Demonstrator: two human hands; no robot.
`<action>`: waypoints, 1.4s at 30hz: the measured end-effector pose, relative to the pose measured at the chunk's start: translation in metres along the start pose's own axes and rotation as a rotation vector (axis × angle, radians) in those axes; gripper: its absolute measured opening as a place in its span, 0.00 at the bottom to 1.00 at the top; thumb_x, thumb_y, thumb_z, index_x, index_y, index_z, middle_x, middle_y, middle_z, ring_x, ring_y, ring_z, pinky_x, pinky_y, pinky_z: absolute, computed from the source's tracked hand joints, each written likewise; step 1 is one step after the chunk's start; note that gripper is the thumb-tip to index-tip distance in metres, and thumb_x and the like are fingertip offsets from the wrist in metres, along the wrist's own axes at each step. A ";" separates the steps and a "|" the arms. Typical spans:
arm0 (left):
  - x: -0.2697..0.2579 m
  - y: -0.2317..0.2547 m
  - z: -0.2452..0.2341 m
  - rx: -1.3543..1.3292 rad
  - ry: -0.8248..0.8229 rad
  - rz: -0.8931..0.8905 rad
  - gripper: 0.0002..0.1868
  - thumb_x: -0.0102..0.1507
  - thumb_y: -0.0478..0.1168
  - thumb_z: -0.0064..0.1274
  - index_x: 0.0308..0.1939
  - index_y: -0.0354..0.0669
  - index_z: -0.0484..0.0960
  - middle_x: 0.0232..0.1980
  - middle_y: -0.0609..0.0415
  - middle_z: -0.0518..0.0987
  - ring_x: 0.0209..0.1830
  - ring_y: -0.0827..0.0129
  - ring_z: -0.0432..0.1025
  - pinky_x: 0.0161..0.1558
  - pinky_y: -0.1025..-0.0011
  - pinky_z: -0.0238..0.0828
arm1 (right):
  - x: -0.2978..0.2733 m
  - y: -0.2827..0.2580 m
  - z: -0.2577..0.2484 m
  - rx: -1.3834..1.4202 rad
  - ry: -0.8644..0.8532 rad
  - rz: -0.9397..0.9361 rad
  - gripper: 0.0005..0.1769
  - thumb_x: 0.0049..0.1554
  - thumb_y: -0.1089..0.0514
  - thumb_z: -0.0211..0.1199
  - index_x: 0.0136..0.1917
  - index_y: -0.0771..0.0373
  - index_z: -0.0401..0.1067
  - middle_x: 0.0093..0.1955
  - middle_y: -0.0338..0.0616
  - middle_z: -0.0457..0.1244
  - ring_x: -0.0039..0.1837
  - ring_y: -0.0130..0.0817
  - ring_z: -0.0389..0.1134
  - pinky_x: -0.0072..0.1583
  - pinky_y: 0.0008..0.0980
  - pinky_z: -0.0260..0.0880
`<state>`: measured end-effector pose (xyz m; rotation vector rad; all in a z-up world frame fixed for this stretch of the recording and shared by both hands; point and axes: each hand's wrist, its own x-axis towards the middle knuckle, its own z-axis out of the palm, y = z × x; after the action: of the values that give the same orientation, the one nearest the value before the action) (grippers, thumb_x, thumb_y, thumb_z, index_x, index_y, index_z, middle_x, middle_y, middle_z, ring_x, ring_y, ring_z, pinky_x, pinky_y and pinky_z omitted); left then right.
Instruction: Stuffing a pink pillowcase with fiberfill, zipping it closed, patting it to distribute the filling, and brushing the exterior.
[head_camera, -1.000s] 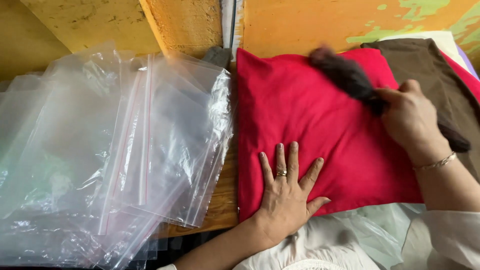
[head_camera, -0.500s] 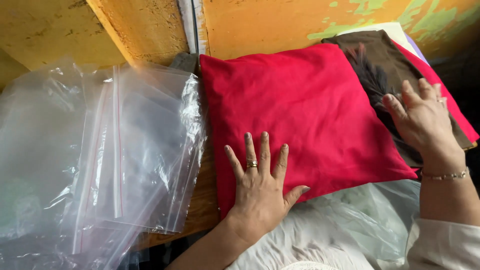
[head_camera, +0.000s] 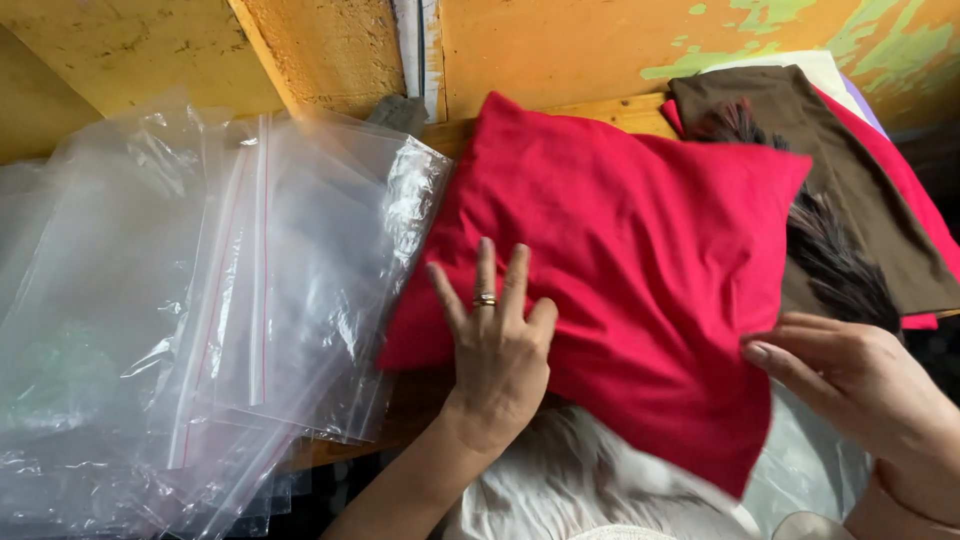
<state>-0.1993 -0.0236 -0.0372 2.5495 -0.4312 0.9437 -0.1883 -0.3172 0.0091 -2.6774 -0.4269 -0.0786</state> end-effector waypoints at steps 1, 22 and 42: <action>0.000 -0.001 -0.001 0.099 -0.003 -0.106 0.08 0.53 0.27 0.51 0.22 0.44 0.74 0.62 0.36 0.70 0.66 0.31 0.55 0.60 0.24 0.34 | -0.005 0.008 -0.006 0.104 -0.178 0.027 0.23 0.53 0.45 0.52 0.27 0.62 0.75 0.25 0.35 0.61 0.28 0.24 0.62 0.34 0.23 0.61; 0.027 -0.036 -0.032 0.144 -0.060 -0.080 0.33 0.47 0.27 0.48 0.57 0.52 0.75 0.67 0.42 0.61 0.69 0.38 0.49 0.60 0.25 0.35 | -0.002 0.011 0.008 -0.134 0.432 0.072 0.20 0.66 0.51 0.56 0.62 0.70 0.72 0.48 0.48 0.59 0.49 0.42 0.62 0.50 0.38 0.59; -0.005 0.009 0.040 0.202 -0.288 -0.121 0.43 0.60 0.70 0.28 0.70 0.45 0.53 0.72 0.33 0.47 0.71 0.31 0.36 0.61 0.27 0.24 | 0.037 0.183 0.041 -0.737 0.634 0.290 0.07 0.65 0.58 0.59 0.48 0.65 0.72 0.48 0.57 0.59 0.38 0.59 0.64 0.41 0.52 0.65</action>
<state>-0.1847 -0.0488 -0.0661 2.8724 -0.2670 0.6045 -0.0974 -0.4475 -0.0971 -3.1346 0.2498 -1.1522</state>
